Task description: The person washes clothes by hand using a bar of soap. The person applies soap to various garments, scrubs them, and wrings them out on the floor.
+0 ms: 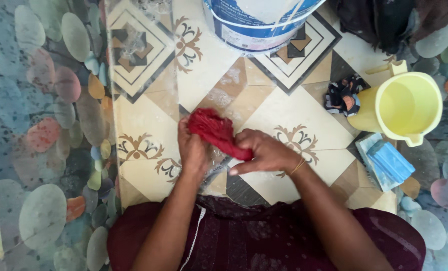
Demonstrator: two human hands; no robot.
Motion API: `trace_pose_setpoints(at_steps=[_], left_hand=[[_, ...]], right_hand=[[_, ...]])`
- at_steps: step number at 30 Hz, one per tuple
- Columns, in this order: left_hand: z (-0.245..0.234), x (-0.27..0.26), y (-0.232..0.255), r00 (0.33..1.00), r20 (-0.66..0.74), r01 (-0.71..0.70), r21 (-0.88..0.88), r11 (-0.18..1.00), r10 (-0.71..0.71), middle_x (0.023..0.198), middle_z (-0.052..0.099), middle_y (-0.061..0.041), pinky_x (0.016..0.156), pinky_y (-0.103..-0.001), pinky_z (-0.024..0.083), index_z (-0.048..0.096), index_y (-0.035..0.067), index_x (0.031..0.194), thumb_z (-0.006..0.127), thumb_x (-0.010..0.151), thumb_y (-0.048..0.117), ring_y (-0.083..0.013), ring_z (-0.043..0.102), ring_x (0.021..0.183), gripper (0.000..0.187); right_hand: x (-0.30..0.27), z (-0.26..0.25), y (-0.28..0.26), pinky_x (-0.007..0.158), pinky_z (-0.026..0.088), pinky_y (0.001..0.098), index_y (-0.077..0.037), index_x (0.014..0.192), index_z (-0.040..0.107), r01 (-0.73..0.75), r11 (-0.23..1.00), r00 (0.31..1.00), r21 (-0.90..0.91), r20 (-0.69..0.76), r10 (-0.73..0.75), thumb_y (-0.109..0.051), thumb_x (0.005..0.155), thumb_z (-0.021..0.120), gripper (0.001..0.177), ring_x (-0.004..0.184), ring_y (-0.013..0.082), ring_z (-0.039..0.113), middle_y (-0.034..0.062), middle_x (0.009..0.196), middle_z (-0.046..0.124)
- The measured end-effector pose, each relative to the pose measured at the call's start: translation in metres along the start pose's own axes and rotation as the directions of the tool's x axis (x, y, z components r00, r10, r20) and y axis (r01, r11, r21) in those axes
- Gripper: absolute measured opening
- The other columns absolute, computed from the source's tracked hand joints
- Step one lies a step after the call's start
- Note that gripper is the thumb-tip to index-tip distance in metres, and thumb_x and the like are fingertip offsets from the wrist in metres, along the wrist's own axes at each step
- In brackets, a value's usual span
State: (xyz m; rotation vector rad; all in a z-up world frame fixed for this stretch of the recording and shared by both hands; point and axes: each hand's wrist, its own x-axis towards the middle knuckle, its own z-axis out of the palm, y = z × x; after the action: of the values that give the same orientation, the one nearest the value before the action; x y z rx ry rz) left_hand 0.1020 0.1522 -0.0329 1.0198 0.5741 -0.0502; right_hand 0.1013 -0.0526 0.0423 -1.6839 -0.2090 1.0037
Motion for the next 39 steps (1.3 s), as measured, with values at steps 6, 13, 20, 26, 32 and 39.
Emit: trace_pose_setpoints(at_steps=[6, 13, 20, 26, 32, 39], left_hand=[[-0.006, -0.006, 0.011, 0.952, 0.305, 0.166, -0.490, 0.856, -0.010, 0.126, 0.063, -0.018, 0.092, -0.035, 0.057, 0.049, 0.003, 0.136, 0.054, 0.097, -0.005, -0.0238, 0.068, 0.108, 0.039], [-0.014, 0.005, 0.009, 0.850, 0.435, 0.486, -0.428, 0.762, -0.298, 0.119, 0.067, -0.019, 0.090, -0.043, 0.062, 0.054, -0.005, 0.125, 0.055, 0.100, 0.010, -0.0296, 0.071, 0.103, 0.029], [-0.007, -0.002, 0.018, 0.732, 0.409, 0.607, -0.024, 0.795, -0.546, 0.109, 0.072, -0.012, 0.087, -0.037, 0.060, 0.067, 0.005, 0.108, 0.062, 0.086, 0.011, -0.0218, 0.073, 0.096, 0.024], [-0.012, -0.010, 0.006, 0.730, 0.596, 0.391, 0.036, 0.920, -0.334, 0.098, 0.066, 0.000, 0.088, -0.031, 0.059, 0.053, 0.015, 0.089, 0.079, 0.079, -0.008, -0.0123, 0.067, 0.094, 0.037], [-0.001, -0.016, 0.003, 0.747, 0.599, 0.311, 0.065, 0.948, -0.286, 0.103, 0.061, -0.003, 0.091, -0.034, 0.056, 0.053, 0.012, 0.103, 0.079, 0.080, -0.013, -0.0158, 0.062, 0.098, 0.043], [0.010, -0.016, 0.023, 0.797, 0.563, 0.177, 0.125, 0.976, -0.217, 0.143, 0.049, -0.005, 0.109, -0.037, 0.050, 0.037, 0.014, 0.146, 0.076, 0.065, -0.012, -0.0166, 0.053, 0.130, 0.093]], right_hand=[[-0.004, 0.010, -0.038, 0.109, 0.029, 0.0470, -0.014, 0.078, 0.076, -0.242, 0.667, 0.964, -0.705, -0.099, 0.246, -0.045, 0.085, 0.072, 0.032, 0.120, 0.0208, 0.045, 0.0044, 0.098, 0.065], [0.010, 0.007, 0.023, 0.112, 0.015, 0.0658, -0.004, 0.102, 0.080, -0.146, 0.380, 0.832, -0.914, -0.321, -0.453, -0.009, 0.080, 0.059, 0.031, 0.130, 0.0358, 0.044, 0.0208, 0.130, 0.051], [0.010, 0.003, 0.016, 0.121, 0.026, 0.0593, -0.010, 0.077, 0.073, -0.076, 0.539, 0.688, -0.839, -0.435, -0.581, 0.007, 0.069, 0.070, 0.020, 0.130, 0.0268, 0.048, 0.0076, 0.125, 0.054], [0.012, -0.004, 0.006, 0.113, 0.039, 0.0407, -0.013, 0.090, 0.070, 0.216, 0.670, 0.447, -0.710, -0.539, -0.714, 0.012, 0.080, 0.077, 0.027, 0.133, 0.0341, 0.046, 0.0128, 0.135, 0.052], [0.019, 0.002, 0.014, 0.085, 0.052, 0.0468, -0.006, 0.129, 0.062, 0.086, 0.650, 0.846, 0.755, -0.400, 0.353, -0.020, 0.096, 0.059, 0.036, 0.093, 0.0258, 0.065, 0.0104, 0.106, 0.072], [0.020, 0.000, 0.032, 0.093, 0.055, 0.0412, 0.002, 0.130, 0.061, 0.290, 0.449, 0.926, 0.845, -0.367, 0.094, -0.018, 0.104, 0.059, 0.033, 0.097, 0.0201, 0.070, 0.0102, 0.113, 0.075]])
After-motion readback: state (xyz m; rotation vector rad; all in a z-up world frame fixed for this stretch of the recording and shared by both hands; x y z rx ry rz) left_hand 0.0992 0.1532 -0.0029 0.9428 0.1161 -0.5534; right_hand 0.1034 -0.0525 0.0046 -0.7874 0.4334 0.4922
